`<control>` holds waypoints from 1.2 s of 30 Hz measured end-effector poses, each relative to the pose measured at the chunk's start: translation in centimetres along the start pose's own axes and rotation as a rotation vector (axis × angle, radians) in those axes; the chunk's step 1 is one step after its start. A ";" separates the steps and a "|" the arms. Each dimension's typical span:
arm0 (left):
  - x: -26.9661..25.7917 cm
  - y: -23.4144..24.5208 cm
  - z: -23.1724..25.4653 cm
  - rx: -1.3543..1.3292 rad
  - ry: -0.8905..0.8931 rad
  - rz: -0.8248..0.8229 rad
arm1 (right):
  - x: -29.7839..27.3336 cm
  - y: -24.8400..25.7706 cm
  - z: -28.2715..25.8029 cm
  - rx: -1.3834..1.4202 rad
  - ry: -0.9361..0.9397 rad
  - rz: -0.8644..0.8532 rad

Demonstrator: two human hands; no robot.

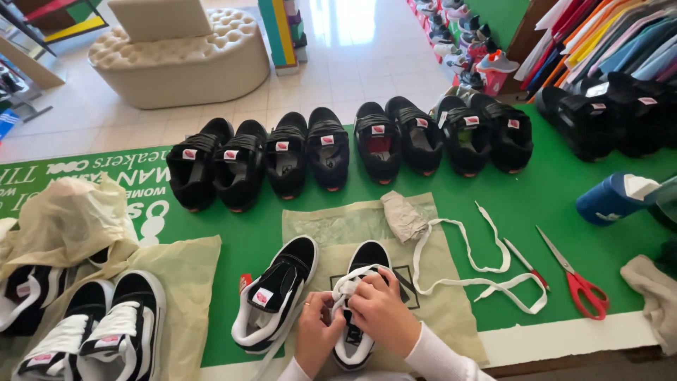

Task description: Lacing a pair of black and white sneakers at a workbench.

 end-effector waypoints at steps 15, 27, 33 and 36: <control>-0.3 -0.7 -1.8 -0.013 -0.051 -0.005 | -2.6 7.5 -3.0 0.630 0.198 -0.525; 0.3 0.4 1.4 0.008 -0.033 -0.088 | -3.0 6.6 -2.6 0.579 0.117 -0.433; 0.8 1.6 4.5 -0.008 -0.145 -0.107 | -2.2 3.4 -0.7 0.180 -0.098 -0.099; 1.2 2.9 8.2 0.126 -0.444 -0.145 | -2.1 2.7 -1.3 0.044 -0.051 -0.123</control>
Point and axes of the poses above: each hand's wrist, its own x-axis towards the middle knuckle, its own y-axis out of the back of the hand, z = x × y, the point moved 6 cm from there along x, towards the middle knuckle, and after that the axes turned 11 degrees about -y, right-handed, at the moved point
